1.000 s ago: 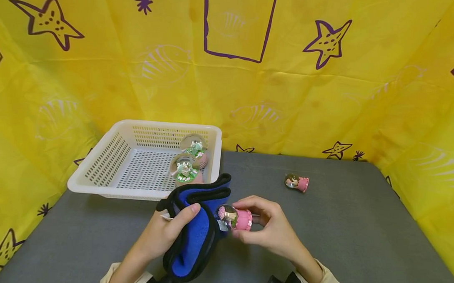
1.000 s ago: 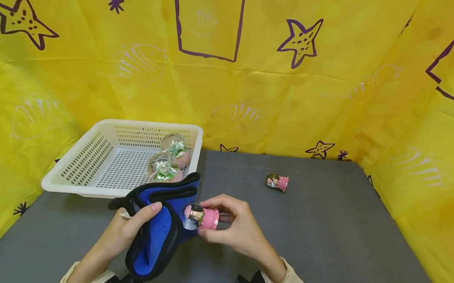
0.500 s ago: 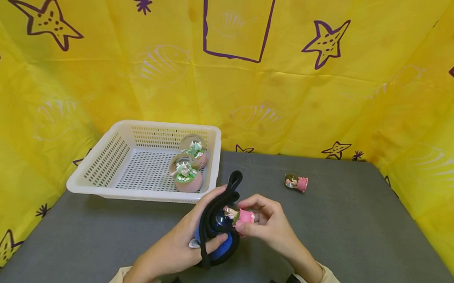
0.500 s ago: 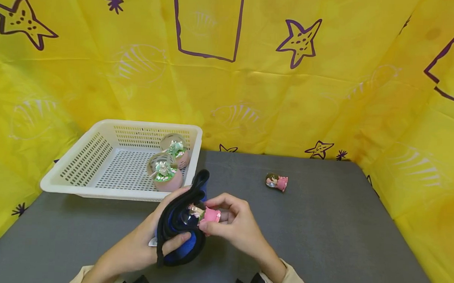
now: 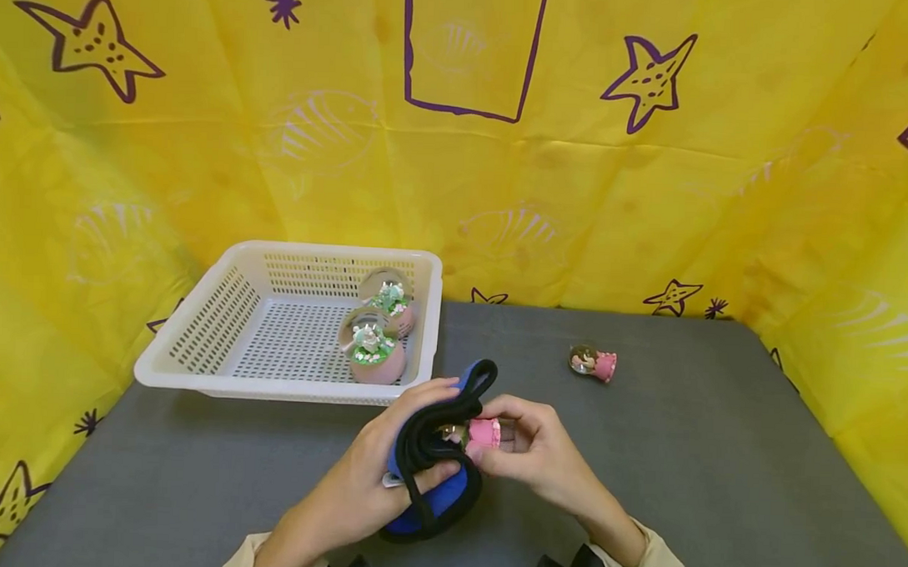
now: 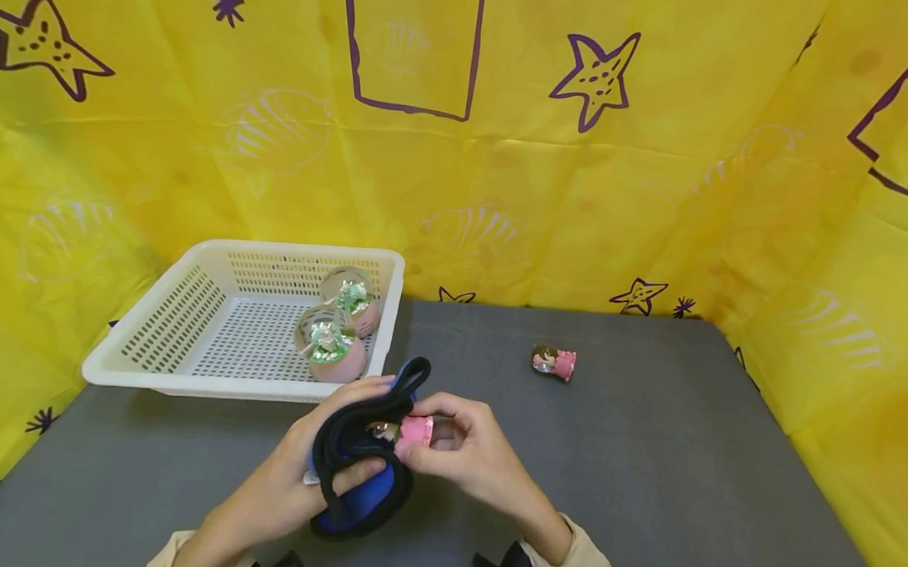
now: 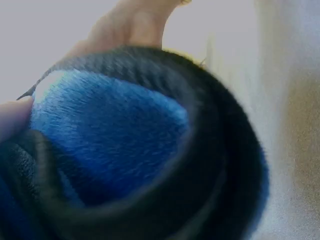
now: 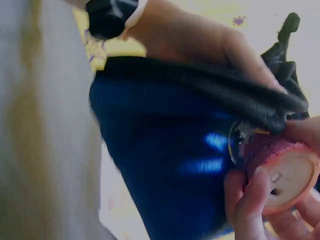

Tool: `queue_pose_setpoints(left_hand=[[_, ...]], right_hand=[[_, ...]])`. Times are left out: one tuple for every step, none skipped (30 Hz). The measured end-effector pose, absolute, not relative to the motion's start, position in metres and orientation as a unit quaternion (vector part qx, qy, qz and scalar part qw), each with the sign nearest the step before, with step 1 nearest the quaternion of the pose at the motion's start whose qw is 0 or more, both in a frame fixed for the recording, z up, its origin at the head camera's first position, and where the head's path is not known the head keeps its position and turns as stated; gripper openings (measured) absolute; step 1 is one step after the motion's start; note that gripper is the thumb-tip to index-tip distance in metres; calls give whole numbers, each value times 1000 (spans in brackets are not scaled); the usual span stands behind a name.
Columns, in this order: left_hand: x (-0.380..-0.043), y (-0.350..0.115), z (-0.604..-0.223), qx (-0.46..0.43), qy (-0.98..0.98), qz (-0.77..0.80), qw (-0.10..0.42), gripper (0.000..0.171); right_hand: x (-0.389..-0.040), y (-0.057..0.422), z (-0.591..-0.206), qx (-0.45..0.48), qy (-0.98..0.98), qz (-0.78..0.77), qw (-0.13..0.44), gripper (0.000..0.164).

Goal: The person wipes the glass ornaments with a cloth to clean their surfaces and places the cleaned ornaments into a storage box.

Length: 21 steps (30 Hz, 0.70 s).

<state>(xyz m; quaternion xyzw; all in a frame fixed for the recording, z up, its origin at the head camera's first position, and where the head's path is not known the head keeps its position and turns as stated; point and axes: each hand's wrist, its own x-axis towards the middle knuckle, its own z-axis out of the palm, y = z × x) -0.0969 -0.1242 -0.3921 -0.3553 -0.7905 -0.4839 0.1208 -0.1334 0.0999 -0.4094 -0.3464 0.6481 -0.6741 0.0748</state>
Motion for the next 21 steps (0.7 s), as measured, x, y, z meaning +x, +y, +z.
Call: queue_pose_setpoints(left_hand=[[-97,-124,-392,-347,-792,-489,112,67],[-97,-124,-391,-340,-793,-496,103,66],[-97,-125,-391,-334,-791,-506,90,65],[-97,-125,-391,-327,-787,-518,76,63],[-98,-125,-391,-320,-782,-531,61,61],[-98,-125,-391,-313,-776,-545,47,59],[-98,-126,-391,-307,-770,-558,34,58],[-99,-126,-391,-303,-764,-570,23,56],[-99,-126,-391,-296,-758,-581,13,54],[-99,-127,-390,-291,-754,-588,8,52],[-99,-127,-390,-287,-751,-594,4,51],[-98,-128,-390,-287,-748,-599,2,50],[-98,-128,-389,-286,-745,-602,2,49],[-98,-128,-389,-286,-743,-605,3,49],[-98,-129,-388,-286,-743,-605,6,49],[-97,-129,-388,-289,-743,-604,11,51],[-97,-129,-387,-293,-742,-603,13,53],[-97,-129,-387,-298,-742,-600,18,55],[-96,-129,-387,-303,-743,-596,24,56],[-96,-129,-387,-307,-744,-593,30,59],[-96,-129,-387,-313,-745,-587,38,61]], right_hand=[[-133,100,-410,-354,657,-663,57,22],[-134,101,-410,-363,665,-652,38,25],[-134,101,-410,-375,669,-641,17,29],[-134,102,-410,-386,673,-630,-4,31],[-134,102,-409,-400,675,-619,-27,33],[-135,102,-409,-415,673,-611,-49,35],[-136,103,-409,-431,668,-602,-68,35],[-136,103,-409,-444,664,-596,-84,35],[-137,103,-408,-457,659,-590,-100,34],[-138,103,-408,-468,653,-585,-111,33],[-138,103,-407,-478,648,-581,-121,33],[-139,103,-407,-487,641,-579,-127,33],[-139,103,-407,-491,638,-579,-129,34],[-139,103,-407,-491,634,-583,-130,36],[-139,103,-406,-488,633,-588,-127,38],[-138,103,-406,-480,634,-595,-120,41],[-138,103,-405,-467,637,-603,-111,44],[-137,103,-405,-453,643,-610,-100,47],[-136,104,-405,-437,649,-616,-88,49],[-136,104,-405,-425,655,-621,-79,51],[-135,104,-405,-410,662,-625,-64,52]])
